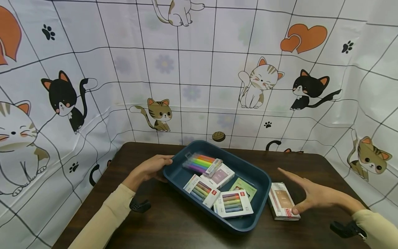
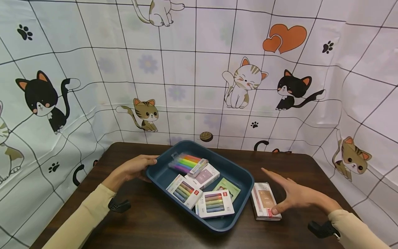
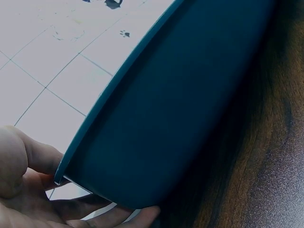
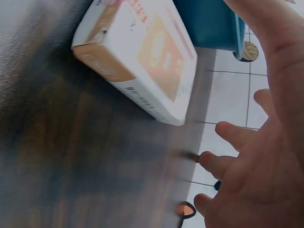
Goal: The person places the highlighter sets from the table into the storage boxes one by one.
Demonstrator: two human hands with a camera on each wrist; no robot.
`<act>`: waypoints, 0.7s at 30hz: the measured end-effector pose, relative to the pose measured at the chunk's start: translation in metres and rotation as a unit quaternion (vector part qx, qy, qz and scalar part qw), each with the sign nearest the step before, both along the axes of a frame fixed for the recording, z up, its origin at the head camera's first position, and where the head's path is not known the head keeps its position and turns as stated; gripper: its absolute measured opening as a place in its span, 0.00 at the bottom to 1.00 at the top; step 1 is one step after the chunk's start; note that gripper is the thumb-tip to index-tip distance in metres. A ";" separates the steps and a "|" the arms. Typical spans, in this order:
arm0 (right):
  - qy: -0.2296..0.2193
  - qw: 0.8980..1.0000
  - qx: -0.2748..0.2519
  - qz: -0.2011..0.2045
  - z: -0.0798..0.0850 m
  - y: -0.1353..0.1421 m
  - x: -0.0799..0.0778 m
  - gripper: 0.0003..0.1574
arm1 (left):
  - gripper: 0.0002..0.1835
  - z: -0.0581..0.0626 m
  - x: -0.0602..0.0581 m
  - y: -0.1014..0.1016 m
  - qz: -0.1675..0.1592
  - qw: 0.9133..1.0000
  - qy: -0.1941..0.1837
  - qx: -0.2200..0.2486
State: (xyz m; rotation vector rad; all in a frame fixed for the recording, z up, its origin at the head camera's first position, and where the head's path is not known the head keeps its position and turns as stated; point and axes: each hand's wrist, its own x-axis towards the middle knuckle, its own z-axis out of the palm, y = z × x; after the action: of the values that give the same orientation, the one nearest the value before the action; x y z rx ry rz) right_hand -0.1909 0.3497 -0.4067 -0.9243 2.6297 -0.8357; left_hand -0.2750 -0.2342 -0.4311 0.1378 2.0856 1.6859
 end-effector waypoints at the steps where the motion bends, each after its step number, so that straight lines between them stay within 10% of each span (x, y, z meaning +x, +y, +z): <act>1: -0.005 1.000 0.000 -0.001 -0.002 0.001 0.001 0.79 | 0.28 0.000 0.000 0.000 -0.002 1.000 0.001 0.000; 21: -0.055 0.998 0.001 -0.026 -0.023 0.008 0.002 0.66 | 0.28 0.000 0.001 0.000 -0.003 1.000 0.003 0.003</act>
State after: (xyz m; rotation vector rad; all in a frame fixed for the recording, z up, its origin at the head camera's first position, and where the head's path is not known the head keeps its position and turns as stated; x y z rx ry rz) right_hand -0.1891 0.3572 -0.4298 -0.7897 2.5693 -0.8705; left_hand -0.2742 -0.2339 -0.4309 0.1506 2.0837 1.6907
